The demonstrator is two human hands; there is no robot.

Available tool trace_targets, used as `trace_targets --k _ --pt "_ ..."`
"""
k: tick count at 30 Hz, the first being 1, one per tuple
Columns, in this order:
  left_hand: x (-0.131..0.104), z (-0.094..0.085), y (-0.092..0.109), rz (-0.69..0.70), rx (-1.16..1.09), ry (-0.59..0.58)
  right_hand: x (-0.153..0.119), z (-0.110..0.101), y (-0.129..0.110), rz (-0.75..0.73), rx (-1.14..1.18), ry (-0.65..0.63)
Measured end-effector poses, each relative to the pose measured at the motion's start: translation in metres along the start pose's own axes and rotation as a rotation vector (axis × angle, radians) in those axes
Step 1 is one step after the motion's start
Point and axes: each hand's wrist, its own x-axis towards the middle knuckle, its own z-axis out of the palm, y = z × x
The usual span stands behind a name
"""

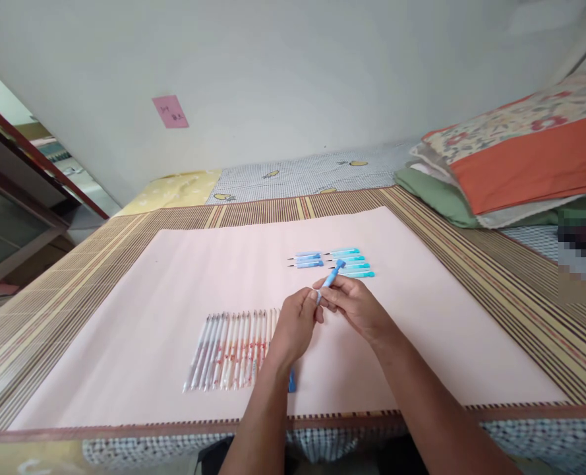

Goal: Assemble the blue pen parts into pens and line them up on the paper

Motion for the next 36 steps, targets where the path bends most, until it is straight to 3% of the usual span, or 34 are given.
trace_targets --k 4,12,14,18,21,28,33,36 --pt "-0.002 0.003 0.003 -0.012 -0.055 0.023 0.002 0.001 0.003 -0.027 -0.121 0.101" --pt "-0.005 0.008 0.003 0.054 0.077 0.124 0.004 0.009 0.016 -0.015 0.059 0.102" --pt "-0.005 0.004 0.004 0.054 -0.008 0.052 0.002 0.007 0.012 -0.014 0.07 0.066" --pt "-0.004 -0.002 0.007 -0.026 -0.419 -0.24 -0.002 0.0 -0.001 0.045 0.093 -0.072" --pt "-0.003 0.0 0.006 -0.066 -0.578 -0.288 -0.002 -0.002 -0.005 0.073 0.1 -0.104" --pt "-0.002 0.012 -0.002 0.008 -0.268 -0.057 0.002 0.005 0.002 0.032 0.032 0.025" --pt "-0.002 0.016 -0.003 0.131 -0.038 0.079 0.005 0.009 0.009 0.116 0.092 0.066" --pt "-0.002 0.017 -0.002 0.131 0.078 0.146 0.005 0.008 0.009 0.144 0.058 0.087"
